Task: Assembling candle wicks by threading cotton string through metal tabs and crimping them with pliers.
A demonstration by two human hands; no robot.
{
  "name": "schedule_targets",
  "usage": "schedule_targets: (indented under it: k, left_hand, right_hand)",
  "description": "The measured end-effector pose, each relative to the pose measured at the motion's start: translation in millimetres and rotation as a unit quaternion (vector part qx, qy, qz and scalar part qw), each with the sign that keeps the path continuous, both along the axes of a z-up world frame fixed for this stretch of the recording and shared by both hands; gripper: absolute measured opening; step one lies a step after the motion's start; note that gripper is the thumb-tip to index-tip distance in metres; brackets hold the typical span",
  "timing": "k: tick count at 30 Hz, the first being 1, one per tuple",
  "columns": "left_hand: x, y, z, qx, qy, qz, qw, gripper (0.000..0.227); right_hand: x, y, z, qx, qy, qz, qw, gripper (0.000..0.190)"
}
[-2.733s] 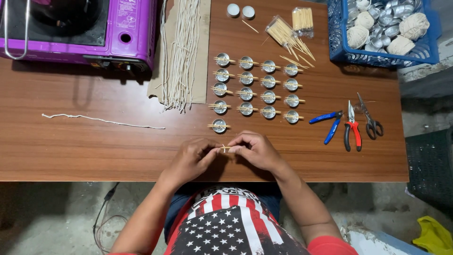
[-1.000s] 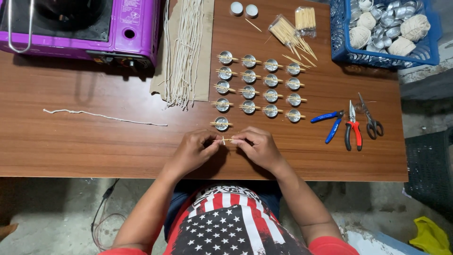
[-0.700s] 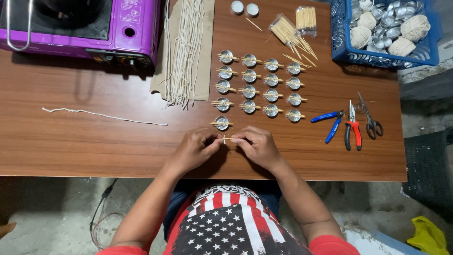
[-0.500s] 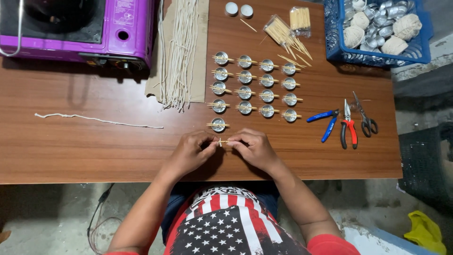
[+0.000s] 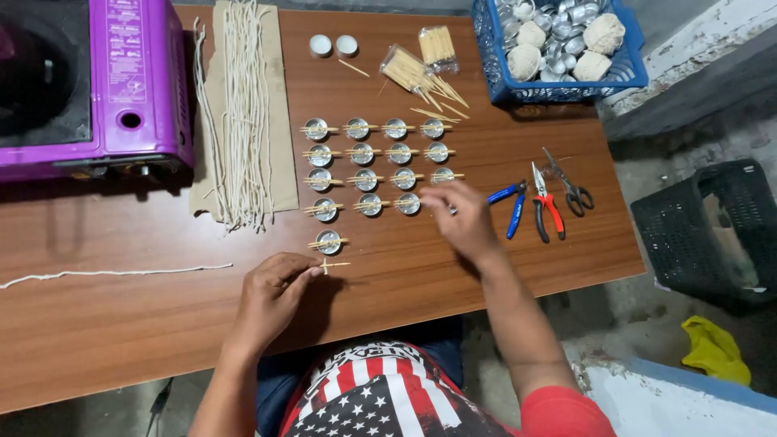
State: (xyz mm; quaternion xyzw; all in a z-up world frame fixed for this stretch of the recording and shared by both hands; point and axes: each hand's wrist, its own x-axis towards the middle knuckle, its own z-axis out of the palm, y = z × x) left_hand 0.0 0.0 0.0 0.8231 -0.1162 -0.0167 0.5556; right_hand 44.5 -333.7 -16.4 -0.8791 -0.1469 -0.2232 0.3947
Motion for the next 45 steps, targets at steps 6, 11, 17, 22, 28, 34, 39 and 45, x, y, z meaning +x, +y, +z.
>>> schedule_targets:
  k: [6,11,17,22,28,34,39,45]
  left_hand:
    - [3,10,-17,-0.010,-0.013,-0.029,0.999,0.021]
    - [2,6,-11,-0.005,-0.031,0.007,0.999,0.017]
    - [1,5,-2,0.014,-0.029,0.028,0.999,0.012]
    - [6,1,-3,0.006,-0.035,0.011,0.999,0.010]
    - [8,-3,1,0.009,-0.035,0.018,0.999,0.012]
    - [10,-2,-2,0.004,-0.045,0.011,0.999,0.014]
    - [11,-4,-1,-0.017,-0.071,0.016,0.997,0.011]
    - [10,-4,6,-0.014,-0.057,0.006,0.998,0.013]
  right_hand:
    - [98,-142,2,-0.072,-0.018,-0.192,0.979,0.014]
    - [169,-221,-12,-0.075,-0.026,-0.244,0.967,0.011]
    - [202,-278,-4,-0.128,0.073,-0.330,0.932,0.021]
    - [244,-304,-2,-0.215,0.296,-0.396,0.842,0.021]
    - [256,-278,29,-0.325,0.462,-0.342,0.751,0.035]
    - [259,-254,48,-0.327,0.542,-0.327,0.701,0.074]
    - [266,-259,40,-0.319,0.526,-0.295,0.731,0.057]
    - [262,-250,46,-0.299,0.550,-0.288,0.725,0.051]
